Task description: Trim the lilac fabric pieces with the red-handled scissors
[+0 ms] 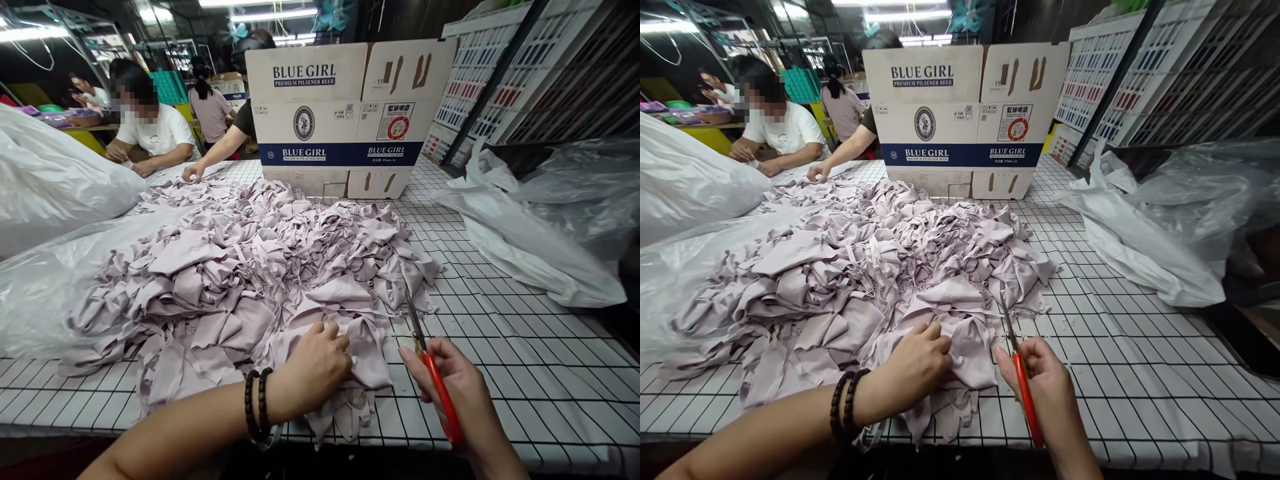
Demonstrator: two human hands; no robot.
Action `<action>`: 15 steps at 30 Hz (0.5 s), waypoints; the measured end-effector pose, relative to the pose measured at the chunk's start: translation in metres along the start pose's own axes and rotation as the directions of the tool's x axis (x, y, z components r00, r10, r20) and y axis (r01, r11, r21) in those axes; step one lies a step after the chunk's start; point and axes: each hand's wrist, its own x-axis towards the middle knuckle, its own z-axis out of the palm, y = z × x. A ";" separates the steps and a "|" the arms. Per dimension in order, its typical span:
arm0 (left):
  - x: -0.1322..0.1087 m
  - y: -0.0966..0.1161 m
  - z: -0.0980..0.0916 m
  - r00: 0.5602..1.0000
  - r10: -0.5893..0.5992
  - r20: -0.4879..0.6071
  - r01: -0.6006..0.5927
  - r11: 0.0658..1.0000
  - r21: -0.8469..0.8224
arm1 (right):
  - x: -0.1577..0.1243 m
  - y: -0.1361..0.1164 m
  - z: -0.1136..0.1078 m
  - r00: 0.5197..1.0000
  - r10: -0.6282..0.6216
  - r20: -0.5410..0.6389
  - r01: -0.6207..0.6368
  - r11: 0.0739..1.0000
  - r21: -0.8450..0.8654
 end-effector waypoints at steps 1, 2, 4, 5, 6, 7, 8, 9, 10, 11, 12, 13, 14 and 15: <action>0.001 -0.003 -0.003 1.000 0.019 0.020 -0.019 1.000 -0.017 | -0.001 0.001 -0.003 1.000 0.005 -0.010 -0.005 1.000 -0.007; 0.002 -0.006 -0.007 0.999 0.022 0.032 -0.019 0.996 -0.089 | -0.001 0.002 -0.007 1.000 0.021 -0.021 -0.022 1.000 -0.010; 0.001 -0.014 -0.020 0.996 -0.031 0.084 0.063 0.910 -0.409 | 0.000 0.007 -0.016 0.996 0.077 -0.034 -0.077 0.997 0.004; 0.001 -0.018 -0.026 0.988 -0.087 0.131 0.150 0.774 -0.615 | 0.000 0.010 -0.020 0.994 0.101 -0.035 -0.101 0.995 0.018; 0.001 -0.022 -0.031 0.970 -0.153 0.189 0.243 0.559 -0.793 | 0.001 0.014 -0.022 0.994 0.108 -0.024 -0.107 0.993 0.043; 0.002 -0.026 -0.035 0.941 -0.221 0.257 0.315 0.290 -0.904 | 0.003 0.017 -0.022 0.995 0.096 -0.001 -0.095 0.992 0.078; 0.003 -0.029 -0.037 0.900 -0.286 0.328 0.348 0.022 -0.937 | 0.004 0.020 -0.021 0.997 0.070 0.036 -0.074 0.991 0.115; 0.005 -0.032 -0.037 0.855 -0.340 0.392 0.340 -0.203 -0.918 | 0.006 0.022 -0.017 0.996 0.037 0.077 -0.048 0.987 0.152; 0.007 -0.034 -0.036 0.811 -0.373 0.451 0.317 -0.368 -0.874 | 0.009 0.025 -0.011 0.993 0.005 0.121 -0.027 0.982 0.188; 0.009 -0.036 -0.034 0.775 -0.382 0.504 0.300 -0.479 -0.825 | 0.012 0.026 -0.004 0.988 -0.020 0.155 -0.015 0.975 0.223; 0.011 -0.037 -0.031 0.753 -0.367 0.545 0.298 -0.549 -0.781 | 0.015 0.027 0.004 0.983 -0.036 0.178 -0.011 0.967 0.254; 0.013 -0.037 -0.029 0.742 -0.348 0.573 0.303 -0.589 -0.749 | 0.019 0.026 0.013 0.981 -0.046 0.189 -0.008 0.961 0.277; 0.014 -0.038 -0.028 0.741 -0.328 0.586 0.311 -0.607 -0.732 | 0.022 0.025 0.022 0.979 -0.056 0.194 -0.004 0.955 0.297; 0.014 -0.038 -0.029 0.747 -0.313 0.586 0.321 -0.602 -0.731 | 0.026 0.022 0.030 0.979 -0.067 0.192 0.004 0.950 0.311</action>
